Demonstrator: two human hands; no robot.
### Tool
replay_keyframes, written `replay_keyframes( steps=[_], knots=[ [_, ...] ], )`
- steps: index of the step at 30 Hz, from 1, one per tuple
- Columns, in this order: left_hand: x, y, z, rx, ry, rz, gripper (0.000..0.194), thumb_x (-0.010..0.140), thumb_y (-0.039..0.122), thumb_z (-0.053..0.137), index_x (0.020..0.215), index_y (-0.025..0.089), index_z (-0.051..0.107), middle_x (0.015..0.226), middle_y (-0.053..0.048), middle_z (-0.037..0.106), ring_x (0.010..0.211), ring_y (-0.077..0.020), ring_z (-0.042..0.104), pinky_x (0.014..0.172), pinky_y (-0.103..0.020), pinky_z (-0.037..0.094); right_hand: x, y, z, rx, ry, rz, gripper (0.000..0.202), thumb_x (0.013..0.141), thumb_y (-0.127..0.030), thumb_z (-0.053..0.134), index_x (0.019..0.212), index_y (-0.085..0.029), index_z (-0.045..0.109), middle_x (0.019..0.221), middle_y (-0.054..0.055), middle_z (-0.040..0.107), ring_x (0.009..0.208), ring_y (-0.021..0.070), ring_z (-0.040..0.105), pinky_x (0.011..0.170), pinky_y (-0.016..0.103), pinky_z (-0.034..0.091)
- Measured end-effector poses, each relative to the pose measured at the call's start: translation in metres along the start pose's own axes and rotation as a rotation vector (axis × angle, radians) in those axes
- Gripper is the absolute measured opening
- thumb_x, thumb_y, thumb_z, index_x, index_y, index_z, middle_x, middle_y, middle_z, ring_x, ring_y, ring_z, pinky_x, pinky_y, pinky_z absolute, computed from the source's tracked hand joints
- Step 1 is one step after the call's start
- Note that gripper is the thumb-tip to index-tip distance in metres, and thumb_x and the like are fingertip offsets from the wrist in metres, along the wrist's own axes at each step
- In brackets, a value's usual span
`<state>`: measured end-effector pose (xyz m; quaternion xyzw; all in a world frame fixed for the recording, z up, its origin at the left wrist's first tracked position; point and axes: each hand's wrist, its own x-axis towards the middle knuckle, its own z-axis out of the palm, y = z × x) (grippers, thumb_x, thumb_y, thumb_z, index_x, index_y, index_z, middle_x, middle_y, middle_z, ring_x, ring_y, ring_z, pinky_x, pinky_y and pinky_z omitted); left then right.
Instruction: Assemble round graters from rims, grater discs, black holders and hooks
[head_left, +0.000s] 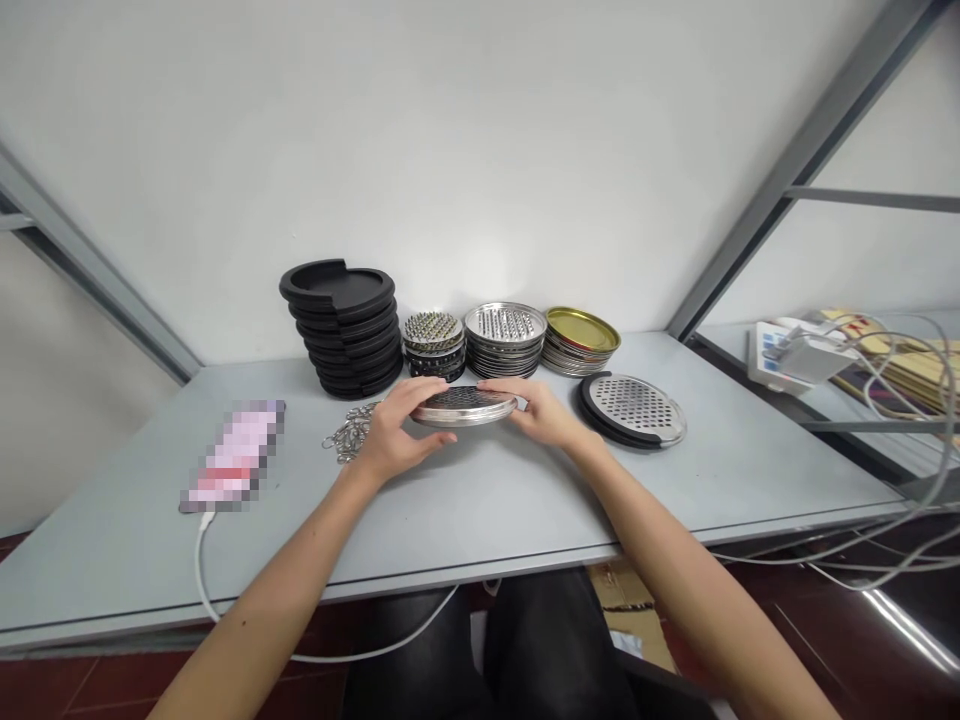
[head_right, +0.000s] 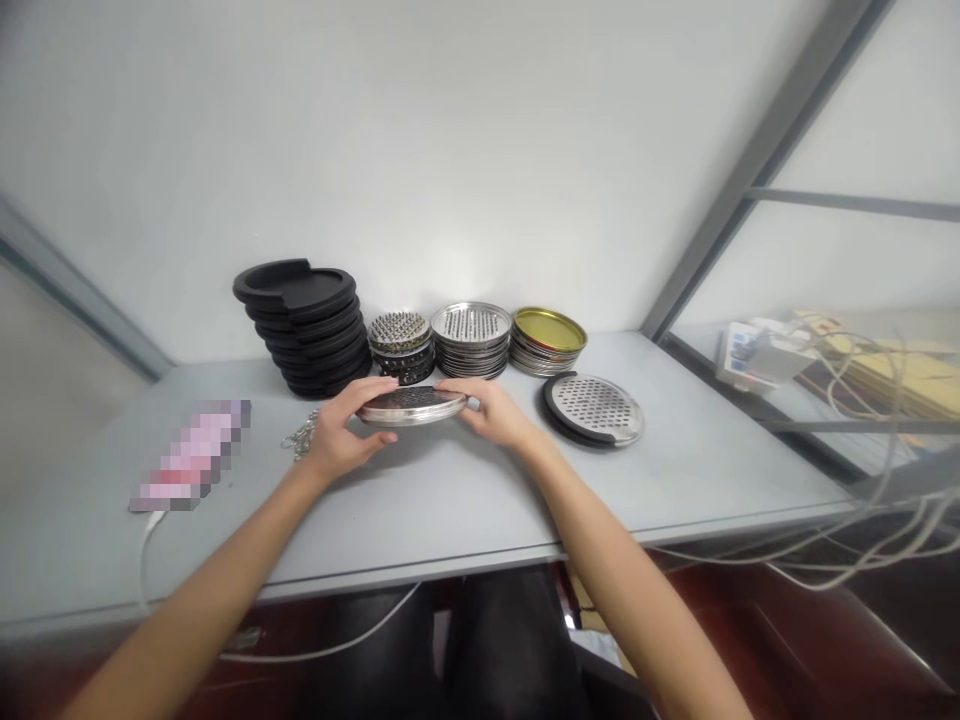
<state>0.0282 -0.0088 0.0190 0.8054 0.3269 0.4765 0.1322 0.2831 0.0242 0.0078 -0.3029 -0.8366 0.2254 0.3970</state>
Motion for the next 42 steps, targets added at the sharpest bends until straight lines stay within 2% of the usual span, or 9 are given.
replay_keyframes(
  steps=[4, 7, 13, 18, 21, 26, 33, 38, 42],
  knots=[
    [-0.001, -0.002, 0.002, 0.006, -0.065, 0.043, 0.040, 0.083, 0.042, 0.066, 0.118, 0.022, 0.064, 0.119, -0.010, 0.066, 0.112, -0.0256, 0.060, 0.101, -0.042, 0.045, -0.001, 0.004, 0.001, -0.095, 0.068, -0.004, 0.032, 0.085, -0.025, 0.057, 0.116, -0.021, 0.067, 0.114, 0.009, 0.070, 0.106, 0.0244, 0.065, 0.095, 0.042, 0.049],
    [-0.001, -0.001, 0.002, -0.044, -0.082, -0.018, 0.035, 0.087, 0.037, 0.062, 0.118, 0.020, 0.064, 0.118, -0.009, 0.068, 0.108, -0.0235, 0.063, 0.097, -0.038, 0.048, -0.002, 0.005, 0.002, -0.114, 0.133, 0.015, 0.029, 0.084, -0.025, 0.059, 0.112, -0.022, 0.068, 0.110, 0.008, 0.071, 0.100, 0.0236, 0.065, 0.089, 0.039, 0.051],
    [0.001, -0.003, 0.006, -0.232, 0.023, -0.200, 0.034, 0.087, 0.039, 0.062, 0.112, 0.017, 0.067, 0.110, -0.009, 0.070, 0.101, -0.0227, 0.065, 0.091, -0.033, 0.049, 0.000, 0.002, 0.001, -0.029, 0.308, 0.152, 0.033, 0.074, -0.039, 0.073, 0.102, -0.021, 0.071, 0.098, 0.006, 0.073, 0.087, 0.0234, 0.066, 0.077, 0.036, 0.052],
    [0.004, -0.009, 0.012, -0.461, 0.176, -0.371, 0.041, 0.082, 0.051, 0.066, 0.103, 0.016, 0.068, 0.097, -0.007, 0.072, 0.091, -0.0208, 0.066, 0.082, -0.032, 0.052, 0.004, 0.000, 0.001, 0.165, 0.108, 0.234, 0.030, 0.082, -0.043, 0.065, 0.095, -0.017, 0.070, 0.092, 0.005, 0.071, 0.084, 0.0215, 0.064, 0.077, 0.034, 0.052],
    [0.007, -0.009, 0.012, -0.685, 0.227, -0.473, 0.044, 0.081, 0.055, 0.065, 0.105, 0.018, 0.065, 0.099, -0.008, 0.071, 0.092, -0.0203, 0.066, 0.083, -0.033, 0.053, 0.005, -0.002, 0.003, 0.370, 0.048, 0.230, 0.031, 0.085, -0.044, 0.061, 0.096, -0.016, 0.068, 0.091, 0.004, 0.070, 0.086, 0.0204, 0.063, 0.081, 0.033, 0.051],
    [0.009, -0.010, 0.010, -0.910, 0.191, -0.543, 0.039, 0.080, 0.048, 0.070, 0.104, 0.017, 0.065, 0.105, -0.008, 0.070, 0.101, -0.0199, 0.064, 0.091, -0.033, 0.050, 0.006, -0.011, 0.001, 0.472, 0.108, 0.237, 0.034, 0.085, -0.046, 0.061, 0.094, -0.015, 0.068, 0.076, 0.001, 0.064, 0.070, 0.0147, 0.057, 0.069, 0.027, 0.048],
    [0.008, -0.018, 0.007, -0.874, 0.169, -0.644, 0.031, 0.075, 0.044, 0.075, 0.084, 0.016, 0.064, 0.089, -0.003, 0.070, 0.085, -0.0163, 0.066, 0.083, -0.030, 0.051, 0.007, -0.011, -0.003, 0.440, 0.274, 0.207, 0.029, 0.083, -0.045, 0.064, 0.089, -0.016, 0.068, 0.078, 0.001, 0.064, 0.072, 0.0143, 0.056, 0.068, 0.026, 0.046],
    [0.008, -0.013, 0.004, -0.923, 0.034, -0.778, 0.033, 0.074, 0.039, 0.077, 0.095, 0.017, 0.065, 0.090, -0.003, 0.069, 0.080, -0.0146, 0.065, 0.079, -0.031, 0.052, 0.007, -0.005, -0.002, 0.515, 0.312, 0.305, 0.039, 0.084, -0.053, 0.061, 0.098, -0.017, 0.069, 0.080, 0.002, 0.067, 0.073, 0.0164, 0.060, 0.066, 0.026, 0.049],
    [0.005, -0.010, 0.007, -0.880, -0.083, -0.775, 0.033, 0.076, 0.040, 0.075, 0.095, 0.016, 0.064, 0.083, -0.002, 0.067, 0.077, -0.0139, 0.063, 0.077, -0.030, 0.053, 0.007, -0.006, 0.000, 0.567, 0.300, 0.347, 0.042, 0.083, -0.056, 0.061, 0.100, -0.018, 0.069, 0.081, 0.002, 0.070, 0.073, 0.0174, 0.063, 0.066, 0.027, 0.051]
  ],
)
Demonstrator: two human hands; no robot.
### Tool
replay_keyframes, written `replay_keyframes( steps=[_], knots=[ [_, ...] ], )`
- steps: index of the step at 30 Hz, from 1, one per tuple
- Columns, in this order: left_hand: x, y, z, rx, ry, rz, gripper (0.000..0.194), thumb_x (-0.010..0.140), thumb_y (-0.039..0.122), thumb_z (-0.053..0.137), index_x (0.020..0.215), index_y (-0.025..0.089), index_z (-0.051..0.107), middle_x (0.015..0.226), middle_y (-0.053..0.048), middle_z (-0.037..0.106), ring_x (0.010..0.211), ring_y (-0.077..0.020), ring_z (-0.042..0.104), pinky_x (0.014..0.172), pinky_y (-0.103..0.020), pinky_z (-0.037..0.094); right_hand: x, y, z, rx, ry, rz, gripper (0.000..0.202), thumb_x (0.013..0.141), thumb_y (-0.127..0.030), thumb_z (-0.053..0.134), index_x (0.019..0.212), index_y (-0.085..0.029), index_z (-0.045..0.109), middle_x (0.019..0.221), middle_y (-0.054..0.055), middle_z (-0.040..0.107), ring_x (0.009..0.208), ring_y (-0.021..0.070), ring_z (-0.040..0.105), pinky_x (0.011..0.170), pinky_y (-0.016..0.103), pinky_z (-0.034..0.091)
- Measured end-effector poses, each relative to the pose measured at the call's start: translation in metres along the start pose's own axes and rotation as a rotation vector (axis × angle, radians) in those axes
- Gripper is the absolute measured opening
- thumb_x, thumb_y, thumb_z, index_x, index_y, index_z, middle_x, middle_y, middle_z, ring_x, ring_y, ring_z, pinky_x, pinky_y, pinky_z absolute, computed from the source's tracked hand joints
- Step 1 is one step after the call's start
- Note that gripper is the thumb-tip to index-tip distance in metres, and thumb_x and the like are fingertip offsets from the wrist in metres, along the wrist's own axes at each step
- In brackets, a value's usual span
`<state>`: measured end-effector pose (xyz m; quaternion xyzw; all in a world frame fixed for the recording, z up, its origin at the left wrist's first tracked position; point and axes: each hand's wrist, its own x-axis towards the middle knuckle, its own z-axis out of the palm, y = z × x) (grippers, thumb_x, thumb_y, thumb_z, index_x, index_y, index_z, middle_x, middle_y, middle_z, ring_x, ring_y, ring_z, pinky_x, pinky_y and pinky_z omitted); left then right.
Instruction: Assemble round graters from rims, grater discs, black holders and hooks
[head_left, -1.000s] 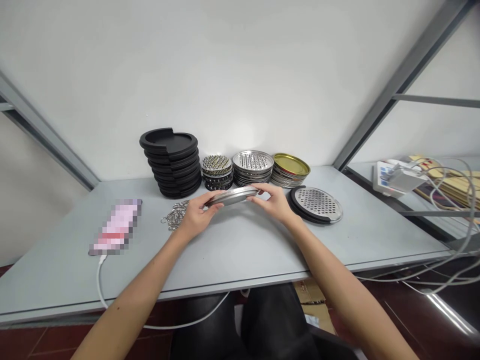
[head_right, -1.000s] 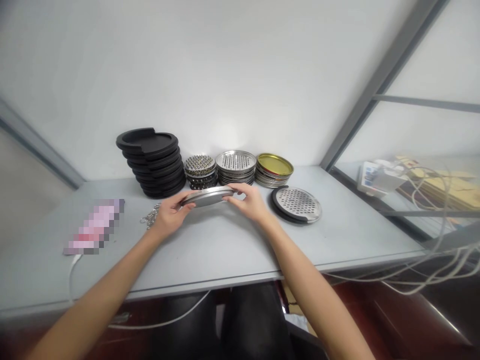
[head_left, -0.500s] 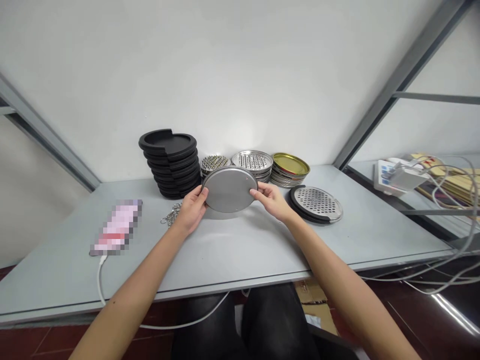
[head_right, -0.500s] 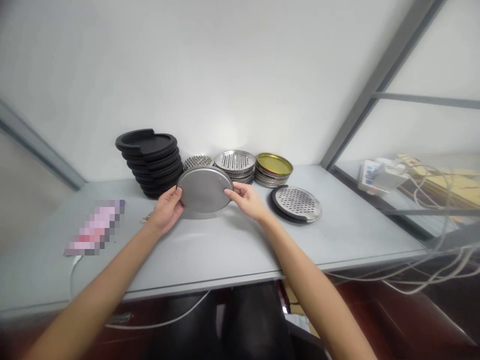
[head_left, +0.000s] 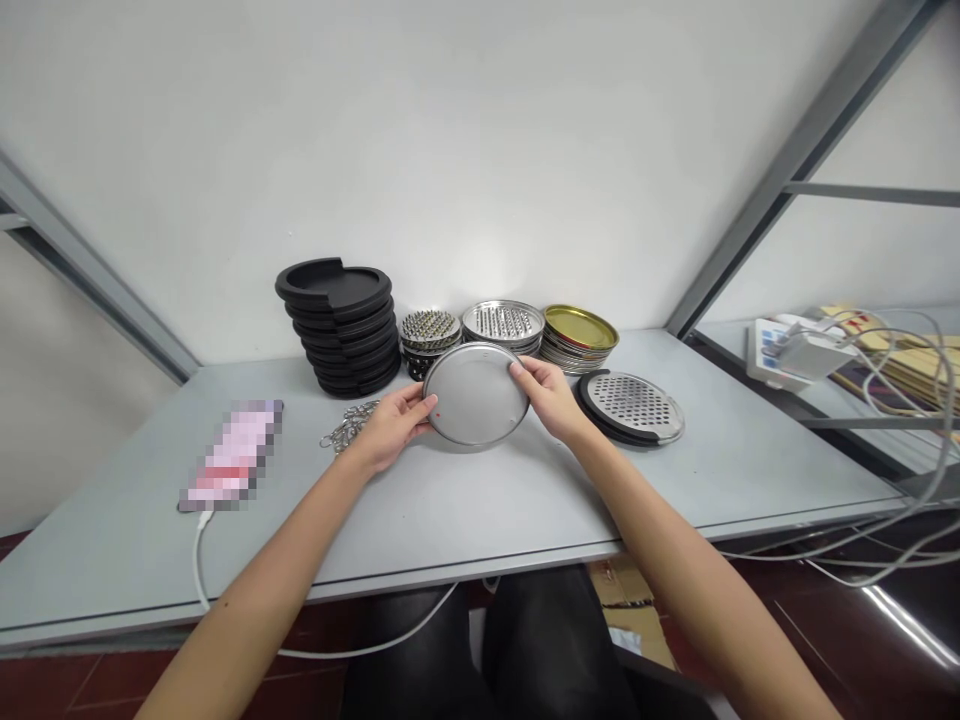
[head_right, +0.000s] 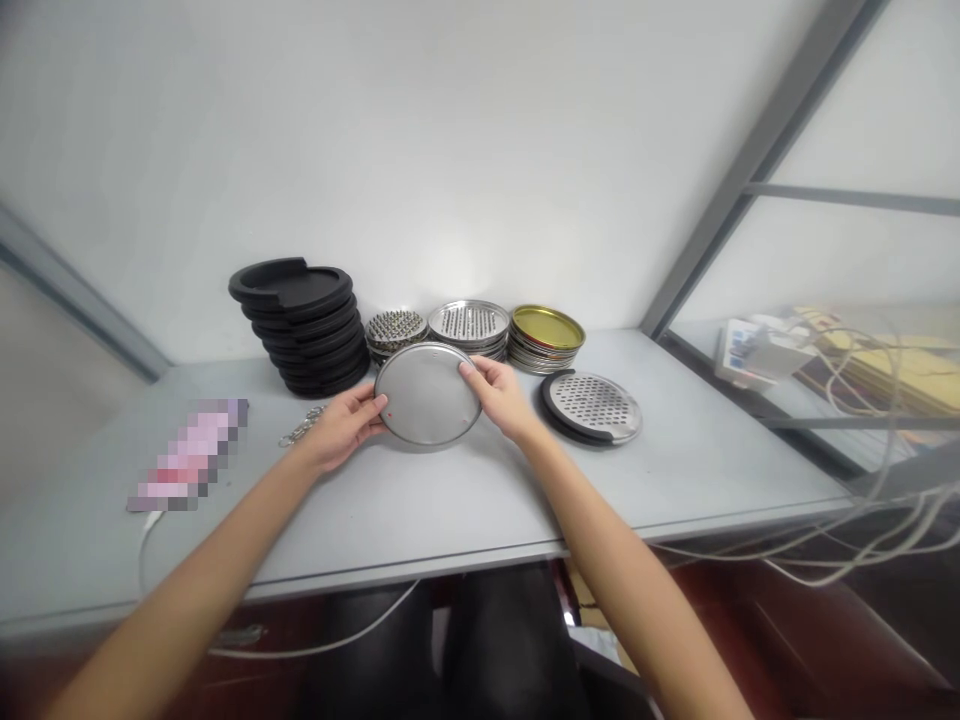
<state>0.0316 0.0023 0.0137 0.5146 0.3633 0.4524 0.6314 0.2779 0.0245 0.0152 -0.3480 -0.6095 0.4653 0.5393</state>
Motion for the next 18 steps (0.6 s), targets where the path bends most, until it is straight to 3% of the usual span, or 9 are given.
replay_keyframes(
  steps=[6, 10, 14, 18],
  knots=[
    [0.0002, -0.0013, 0.0021, 0.054, 0.027, 0.028, 0.036, 0.075, 0.043, 0.075, 0.095, 0.015, 0.065, 0.083, -0.003, 0.068, 0.076, -0.0141, 0.063, 0.076, -0.029, 0.053, -0.0002, 0.0039, -0.0001, 0.080, -0.041, 0.041, 0.040, 0.084, -0.055, 0.061, 0.101, -0.021, 0.070, 0.087, 0.002, 0.072, 0.078, 0.0186, 0.066, 0.067, 0.027, 0.053],
    [0.0009, 0.0004, 0.0022, 0.100, 0.025, 0.075, 0.040, 0.076, 0.044, 0.073, 0.104, 0.015, 0.067, 0.093, -0.005, 0.071, 0.084, -0.0170, 0.064, 0.084, -0.033, 0.052, 0.0008, 0.0037, -0.0018, 0.091, -0.068, 0.019, 0.040, 0.085, -0.054, 0.060, 0.108, -0.022, 0.069, 0.099, 0.003, 0.072, 0.089, 0.0203, 0.067, 0.079, 0.032, 0.055],
    [0.0021, 0.0004, 0.0016, 0.212, 0.062, 0.143, 0.043, 0.072, 0.040, 0.078, 0.105, 0.015, 0.070, 0.101, -0.008, 0.072, 0.098, -0.0222, 0.064, 0.096, -0.038, 0.047, 0.0009, -0.0009, -0.0032, -0.024, -0.003, -0.108, 0.039, 0.085, -0.051, 0.062, 0.110, -0.022, 0.069, 0.107, 0.004, 0.071, 0.098, 0.0220, 0.066, 0.089, 0.036, 0.053],
    [0.0030, 0.0000, -0.0012, 0.128, 0.116, 0.163, 0.049, 0.071, 0.044, 0.078, 0.112, 0.017, 0.068, 0.116, -0.011, 0.068, 0.111, -0.0263, 0.061, 0.103, -0.042, 0.041, -0.0031, -0.0056, -0.0029, -0.233, 0.059, -0.280, 0.031, 0.086, -0.043, 0.062, 0.106, -0.021, 0.071, 0.109, 0.005, 0.072, 0.101, 0.0231, 0.066, 0.090, 0.036, 0.052]
  ],
)
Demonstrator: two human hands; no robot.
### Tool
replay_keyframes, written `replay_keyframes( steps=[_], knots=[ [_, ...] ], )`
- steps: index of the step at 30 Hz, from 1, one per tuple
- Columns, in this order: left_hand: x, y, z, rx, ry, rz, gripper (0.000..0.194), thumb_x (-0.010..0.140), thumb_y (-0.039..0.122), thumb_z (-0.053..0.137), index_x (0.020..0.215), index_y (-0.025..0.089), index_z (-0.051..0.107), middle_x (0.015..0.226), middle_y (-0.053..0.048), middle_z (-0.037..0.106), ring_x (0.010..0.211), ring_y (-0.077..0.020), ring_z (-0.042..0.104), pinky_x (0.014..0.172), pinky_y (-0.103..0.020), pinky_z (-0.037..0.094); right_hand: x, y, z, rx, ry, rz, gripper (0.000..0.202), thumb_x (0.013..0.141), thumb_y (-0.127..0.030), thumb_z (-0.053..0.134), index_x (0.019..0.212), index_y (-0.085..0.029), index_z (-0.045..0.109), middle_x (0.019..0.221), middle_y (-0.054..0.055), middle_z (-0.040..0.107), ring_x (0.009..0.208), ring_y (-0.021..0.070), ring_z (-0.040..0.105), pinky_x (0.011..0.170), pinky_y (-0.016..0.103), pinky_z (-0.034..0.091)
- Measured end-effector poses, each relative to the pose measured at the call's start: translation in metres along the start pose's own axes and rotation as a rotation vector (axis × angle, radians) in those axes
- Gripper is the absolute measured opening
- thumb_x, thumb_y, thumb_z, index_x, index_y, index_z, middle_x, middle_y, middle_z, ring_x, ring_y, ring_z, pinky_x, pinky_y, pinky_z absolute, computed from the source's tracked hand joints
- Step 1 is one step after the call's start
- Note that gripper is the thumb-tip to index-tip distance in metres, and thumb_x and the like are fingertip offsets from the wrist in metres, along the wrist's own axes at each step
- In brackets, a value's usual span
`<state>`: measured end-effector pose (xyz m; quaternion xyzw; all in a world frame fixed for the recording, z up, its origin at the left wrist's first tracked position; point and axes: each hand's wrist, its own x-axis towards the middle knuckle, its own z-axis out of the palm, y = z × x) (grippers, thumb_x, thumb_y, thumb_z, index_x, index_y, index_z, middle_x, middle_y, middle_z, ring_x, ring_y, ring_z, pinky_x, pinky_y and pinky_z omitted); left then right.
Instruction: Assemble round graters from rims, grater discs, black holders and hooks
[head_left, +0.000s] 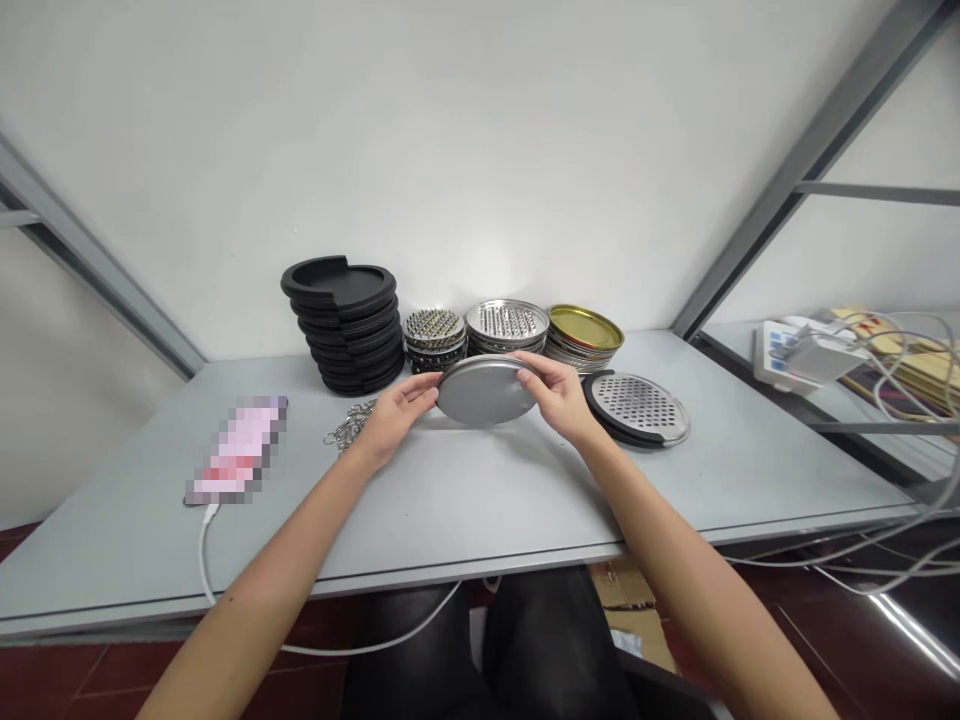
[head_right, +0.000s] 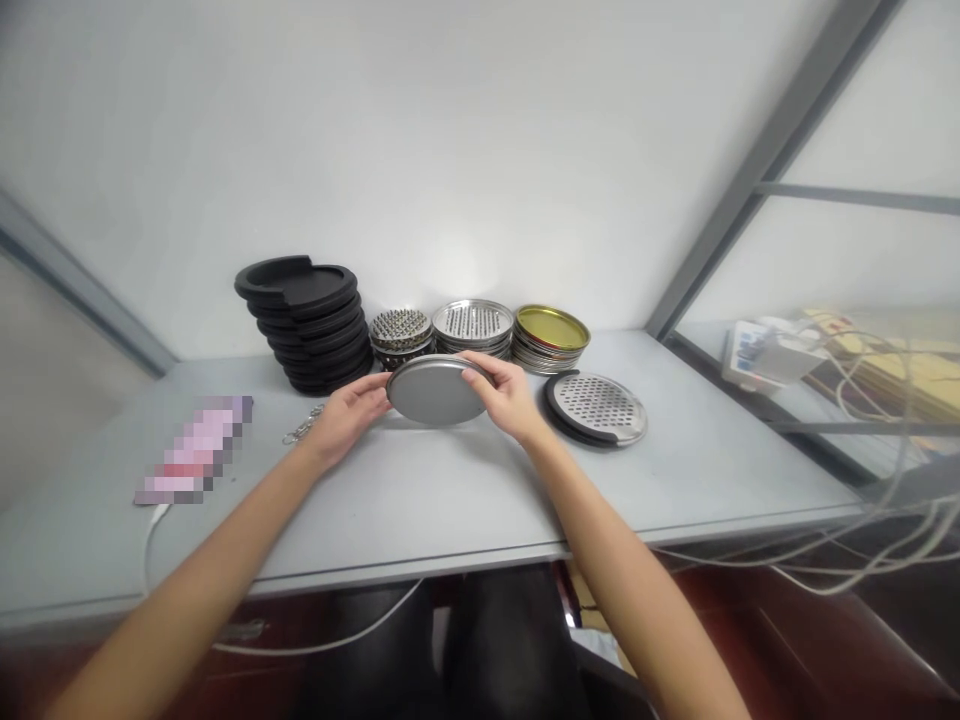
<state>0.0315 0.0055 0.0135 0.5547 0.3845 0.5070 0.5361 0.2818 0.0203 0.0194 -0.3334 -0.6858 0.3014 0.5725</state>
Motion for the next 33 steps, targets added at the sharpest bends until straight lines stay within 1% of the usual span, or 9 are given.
replay_keyframes(
  steps=[4, 8, 12, 15, 18, 21, 24, 27, 33],
  knots=[
    [-0.001, 0.002, -0.003, -0.031, -0.026, 0.071, 0.047, 0.082, 0.052, 0.065, 0.114, 0.017, 0.068, 0.128, -0.014, 0.061, 0.126, -0.0287, 0.051, 0.107, -0.042, 0.037, -0.006, -0.005, 0.004, -0.201, -0.056, -0.183, 0.026, 0.088, -0.035, 0.060, 0.109, -0.022, 0.070, 0.109, 0.006, 0.072, 0.101, 0.0227, 0.067, 0.091, 0.036, 0.052],
    [-0.003, 0.003, -0.004, 0.167, -0.068, 0.158, 0.052, 0.082, 0.056, 0.062, 0.116, 0.016, 0.066, 0.127, -0.015, 0.062, 0.122, -0.0308, 0.054, 0.103, -0.042, 0.040, -0.012, -0.013, 0.008, -0.258, -0.144, -0.271, 0.026, 0.089, -0.030, 0.060, 0.112, -0.021, 0.069, 0.108, 0.007, 0.072, 0.097, 0.0211, 0.067, 0.087, 0.034, 0.052],
    [-0.006, 0.002, -0.003, 0.365, -0.208, 0.191, 0.056, 0.083, 0.055, 0.062, 0.122, 0.016, 0.063, 0.127, -0.015, 0.062, 0.115, -0.0304, 0.058, 0.101, -0.042, 0.043, -0.017, -0.024, 0.007, -0.224, -0.289, -0.262, 0.026, 0.086, -0.032, 0.063, 0.108, -0.020, 0.070, 0.101, 0.008, 0.073, 0.087, 0.0206, 0.067, 0.076, 0.033, 0.053],
    [-0.006, 0.000, -0.004, 0.460, -0.272, 0.177, 0.053, 0.085, 0.050, 0.062, 0.125, 0.015, 0.061, 0.123, -0.014, 0.064, 0.110, -0.0288, 0.061, 0.098, -0.042, 0.045, -0.021, -0.024, 0.007, -0.221, -0.346, -0.241, 0.026, 0.084, -0.034, 0.065, 0.106, -0.021, 0.070, 0.101, 0.009, 0.072, 0.086, 0.0219, 0.066, 0.073, 0.034, 0.053],
    [-0.007, -0.003, -0.004, 0.588, -0.260, 0.212, 0.051, 0.082, 0.045, 0.066, 0.124, 0.017, 0.060, 0.125, -0.013, 0.062, 0.113, -0.0282, 0.059, 0.102, -0.043, 0.042, -0.025, -0.016, 0.009, -0.287, -0.407, -0.299, 0.027, 0.085, -0.032, 0.062, 0.110, -0.023, 0.068, 0.106, 0.009, 0.071, 0.094, 0.0239, 0.065, 0.083, 0.040, 0.053],
    [-0.008, -0.006, -0.006, 0.750, -0.265, 0.246, 0.056, 0.077, 0.046, 0.070, 0.126, 0.020, 0.060, 0.137, -0.012, 0.053, 0.126, -0.0298, 0.049, 0.109, -0.044, 0.035, -0.028, -0.007, 0.015, -0.406, -0.484, -0.362, 0.025, 0.086, -0.029, 0.060, 0.109, -0.023, 0.068, 0.109, 0.008, 0.070, 0.101, 0.0246, 0.063, 0.090, 0.042, 0.049],
    [-0.009, -0.009, -0.009, 0.859, -0.325, 0.212, 0.072, 0.071, 0.052, 0.074, 0.133, 0.021, 0.054, 0.147, -0.013, 0.042, 0.135, -0.0316, 0.040, 0.112, -0.045, 0.031, -0.031, -0.002, 0.023, -0.518, -0.539, -0.393, 0.023, 0.084, -0.025, 0.060, 0.105, -0.022, 0.068, 0.108, 0.007, 0.070, 0.100, 0.0244, 0.062, 0.090, 0.040, 0.048],
    [-0.009, -0.011, -0.012, 0.918, -0.372, 0.196, 0.085, 0.065, 0.055, 0.078, 0.137, 0.021, 0.050, 0.150, -0.014, 0.037, 0.137, -0.0328, 0.037, 0.112, -0.046, 0.031, -0.034, -0.003, 0.029, -0.597, -0.586, -0.396, 0.021, 0.082, -0.024, 0.061, 0.101, -0.022, 0.068, 0.106, 0.006, 0.070, 0.095, 0.0237, 0.060, 0.086, 0.039, 0.047],
    [-0.007, -0.012, -0.012, 0.970, -0.368, 0.267, 0.081, 0.070, 0.055, 0.074, 0.138, 0.019, 0.050, 0.148, -0.015, 0.041, 0.137, -0.0306, 0.038, 0.113, -0.045, 0.031, -0.036, -0.003, 0.032, -0.652, -0.578, -0.367, 0.021, 0.082, -0.022, 0.060, 0.102, -0.021, 0.067, 0.108, 0.007, 0.068, 0.095, 0.0241, 0.058, 0.085, 0.039, 0.045]
  ],
)
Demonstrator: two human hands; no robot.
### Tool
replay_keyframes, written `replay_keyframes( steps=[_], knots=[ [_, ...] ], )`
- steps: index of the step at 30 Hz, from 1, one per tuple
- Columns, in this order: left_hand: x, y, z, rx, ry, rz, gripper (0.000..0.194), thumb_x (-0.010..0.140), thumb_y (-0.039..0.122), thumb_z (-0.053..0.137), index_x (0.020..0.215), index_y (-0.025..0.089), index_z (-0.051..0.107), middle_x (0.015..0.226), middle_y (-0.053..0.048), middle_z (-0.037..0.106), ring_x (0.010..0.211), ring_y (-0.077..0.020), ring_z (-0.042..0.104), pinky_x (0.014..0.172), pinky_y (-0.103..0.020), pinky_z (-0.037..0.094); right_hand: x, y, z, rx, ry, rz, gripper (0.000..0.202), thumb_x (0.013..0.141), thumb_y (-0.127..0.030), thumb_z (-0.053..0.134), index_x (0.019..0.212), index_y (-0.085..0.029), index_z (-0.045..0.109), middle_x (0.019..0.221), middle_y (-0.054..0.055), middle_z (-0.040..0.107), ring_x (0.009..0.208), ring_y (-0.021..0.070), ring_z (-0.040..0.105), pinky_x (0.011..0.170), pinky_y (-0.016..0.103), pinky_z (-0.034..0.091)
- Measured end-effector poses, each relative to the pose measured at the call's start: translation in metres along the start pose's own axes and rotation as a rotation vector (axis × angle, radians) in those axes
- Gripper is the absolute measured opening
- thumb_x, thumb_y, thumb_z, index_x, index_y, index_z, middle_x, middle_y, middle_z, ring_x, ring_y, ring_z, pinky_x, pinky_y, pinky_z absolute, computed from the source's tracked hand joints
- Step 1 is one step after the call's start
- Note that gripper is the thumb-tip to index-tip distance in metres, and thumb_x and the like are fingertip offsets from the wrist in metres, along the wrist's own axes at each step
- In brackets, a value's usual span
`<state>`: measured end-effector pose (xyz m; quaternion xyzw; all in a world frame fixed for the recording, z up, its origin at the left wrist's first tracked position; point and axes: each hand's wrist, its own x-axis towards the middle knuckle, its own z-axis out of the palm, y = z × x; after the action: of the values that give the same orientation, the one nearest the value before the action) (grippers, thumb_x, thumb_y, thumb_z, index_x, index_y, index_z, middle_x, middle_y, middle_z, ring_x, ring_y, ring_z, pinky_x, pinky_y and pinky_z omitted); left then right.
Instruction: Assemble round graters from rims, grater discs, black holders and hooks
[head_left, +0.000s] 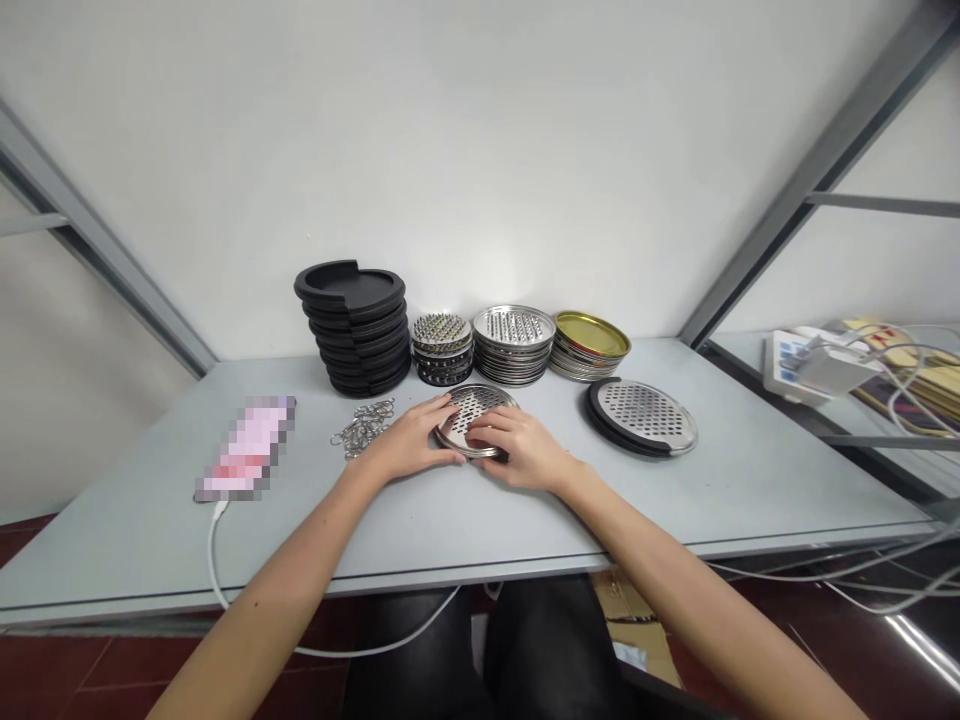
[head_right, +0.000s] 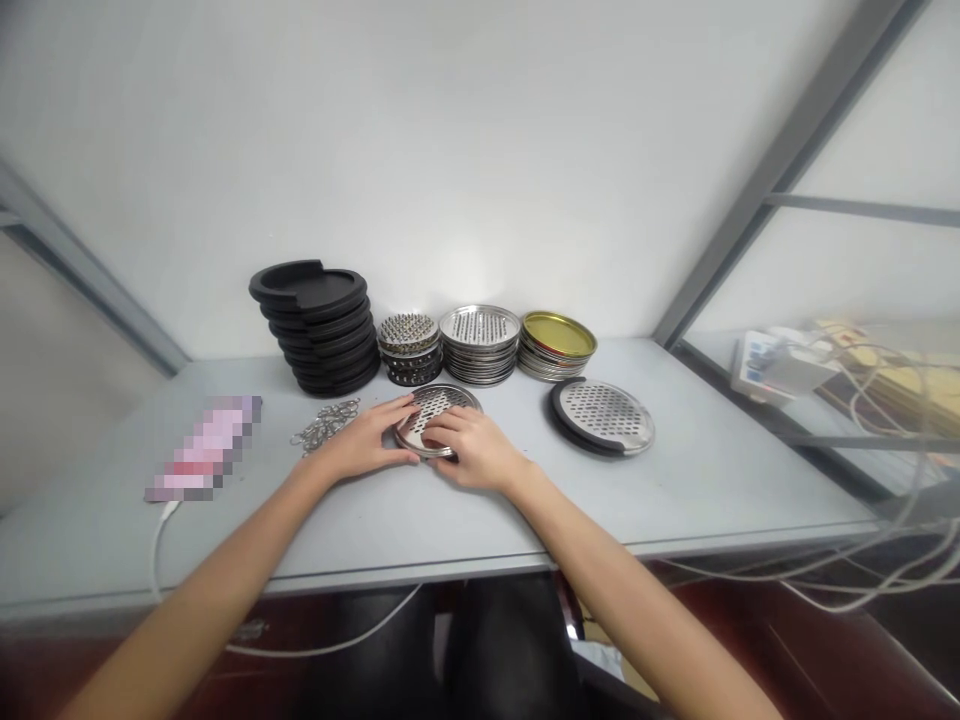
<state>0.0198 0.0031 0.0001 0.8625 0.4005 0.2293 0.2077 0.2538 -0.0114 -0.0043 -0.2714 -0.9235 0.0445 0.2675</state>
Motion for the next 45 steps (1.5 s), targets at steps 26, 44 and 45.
replay_keyframes(
  steps=[26, 44, 45],
  knots=[
    [0.000, 0.004, 0.004, -0.051, -0.021, -0.032, 0.084, 0.074, 0.051, 0.071, 0.144, 0.018, 0.040, 0.151, -0.013, 0.037, 0.139, -0.0303, 0.035, 0.116, -0.045, 0.027, -0.004, 0.025, 0.013, -0.025, 0.017, 0.275, 0.058, 0.092, -0.047, 0.048, 0.135, -0.008, 0.048, 0.142, 0.022, 0.046, 0.134, 0.0318, 0.041, 0.110, 0.050, 0.034],
    [0.002, 0.008, 0.010, 0.058, 0.035, 0.026, 0.076, 0.076, 0.058, 0.067, 0.138, 0.018, 0.048, 0.142, -0.014, 0.048, 0.133, -0.0306, 0.042, 0.112, -0.043, 0.031, -0.002, 0.031, 0.001, -0.014, -0.026, 0.351, 0.047, 0.095, -0.044, 0.043, 0.126, -0.012, 0.059, 0.132, 0.017, 0.058, 0.129, 0.0312, 0.048, 0.109, 0.054, 0.034],
    [0.002, 0.008, 0.010, 0.058, 0.046, 0.036, 0.073, 0.076, 0.057, 0.067, 0.136, 0.018, 0.050, 0.139, -0.014, 0.051, 0.131, -0.0311, 0.044, 0.111, -0.044, 0.032, -0.002, 0.032, -0.002, -0.017, -0.021, 0.379, 0.046, 0.096, -0.044, 0.042, 0.123, -0.013, 0.062, 0.130, 0.016, 0.060, 0.128, 0.0318, 0.049, 0.109, 0.055, 0.033]
  ],
)
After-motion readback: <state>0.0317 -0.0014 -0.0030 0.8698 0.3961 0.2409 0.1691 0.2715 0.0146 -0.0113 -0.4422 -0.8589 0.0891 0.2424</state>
